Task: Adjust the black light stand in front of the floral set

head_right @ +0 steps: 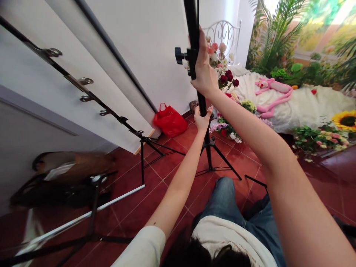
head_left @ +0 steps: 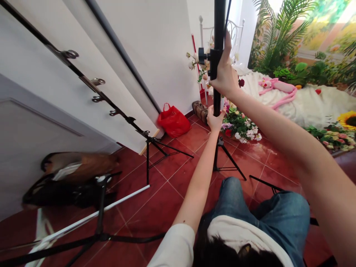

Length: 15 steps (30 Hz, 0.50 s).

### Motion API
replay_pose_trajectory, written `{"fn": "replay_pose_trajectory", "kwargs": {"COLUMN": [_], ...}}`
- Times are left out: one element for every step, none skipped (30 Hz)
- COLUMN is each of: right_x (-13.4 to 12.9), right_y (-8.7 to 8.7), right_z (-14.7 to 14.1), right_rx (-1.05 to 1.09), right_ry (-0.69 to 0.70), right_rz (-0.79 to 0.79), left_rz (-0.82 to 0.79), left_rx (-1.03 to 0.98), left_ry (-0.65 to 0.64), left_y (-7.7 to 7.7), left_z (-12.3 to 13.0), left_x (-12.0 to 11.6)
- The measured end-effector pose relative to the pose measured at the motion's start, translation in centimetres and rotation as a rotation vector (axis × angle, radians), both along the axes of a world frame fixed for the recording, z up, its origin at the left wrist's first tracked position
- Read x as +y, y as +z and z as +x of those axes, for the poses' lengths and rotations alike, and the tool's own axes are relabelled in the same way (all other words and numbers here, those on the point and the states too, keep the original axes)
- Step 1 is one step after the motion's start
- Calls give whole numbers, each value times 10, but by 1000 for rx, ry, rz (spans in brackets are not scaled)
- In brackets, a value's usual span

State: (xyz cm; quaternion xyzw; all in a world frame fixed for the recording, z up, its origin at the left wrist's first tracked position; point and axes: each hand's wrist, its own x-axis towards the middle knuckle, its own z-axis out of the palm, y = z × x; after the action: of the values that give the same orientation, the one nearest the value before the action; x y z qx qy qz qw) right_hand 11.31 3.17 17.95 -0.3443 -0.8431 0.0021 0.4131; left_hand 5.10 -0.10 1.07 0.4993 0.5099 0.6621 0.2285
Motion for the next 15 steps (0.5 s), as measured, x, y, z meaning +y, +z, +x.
{"fn": "replay_pose_trajectory", "kwargs": {"right_x": [1, 1, 1, 0, -2, -6, -10, -14, -18, -21, -24, -25, -26, -25, -24], "right_y": [-9, -18, -28, -37, -47, -57, -67, -77, -86, -95, -102, -107, -111, -114, -115], "right_z": [-2, -3, -3, -3, -2, 0, 1, 2, 2, 2, 2, 1, 0, -1, -2], "right_rx": [7, 19, 31, 42, 49, 56, 66, 83, 104, 127, 149, 164, 169, 167, 159], "right_ry": [-9, -13, -10, 4, 26, 52, 77, 94, 99, 90, 69, 43, 21, 6, -1], "right_rz": [-5, -15, -31, -54, -86, -125, -164, -199, -224, -238, -241, -237, -230, -225, -222], "left_rz": [-8, -18, -27, -34, -38, -42, -44, -50, -57, -62, -66, -69, -75, -83, -93], "left_rx": [0, 6, 13, 19, 22, 27, 36, 50, 65, 79, 90, 95, 96, 96, 95], "left_ry": [26, 52, 76, 97, 117, 134, 147, 156, 164, 169, 171, 170, 168, 168, 169], "left_y": [1, 1, 1, 1, -1, -2, -5, -7, -9, -12, -13, -15, -16, -17, -17], "left_z": [0, 0, -1, -2, -3, -4, -6, -7, -8, -9, -10, -11, -12, -12, -12], "left_x": [-2, -3, -4, -5, -6, -6, -6, -6, -5, -4, -3, -2, -1, 0, 1]}}
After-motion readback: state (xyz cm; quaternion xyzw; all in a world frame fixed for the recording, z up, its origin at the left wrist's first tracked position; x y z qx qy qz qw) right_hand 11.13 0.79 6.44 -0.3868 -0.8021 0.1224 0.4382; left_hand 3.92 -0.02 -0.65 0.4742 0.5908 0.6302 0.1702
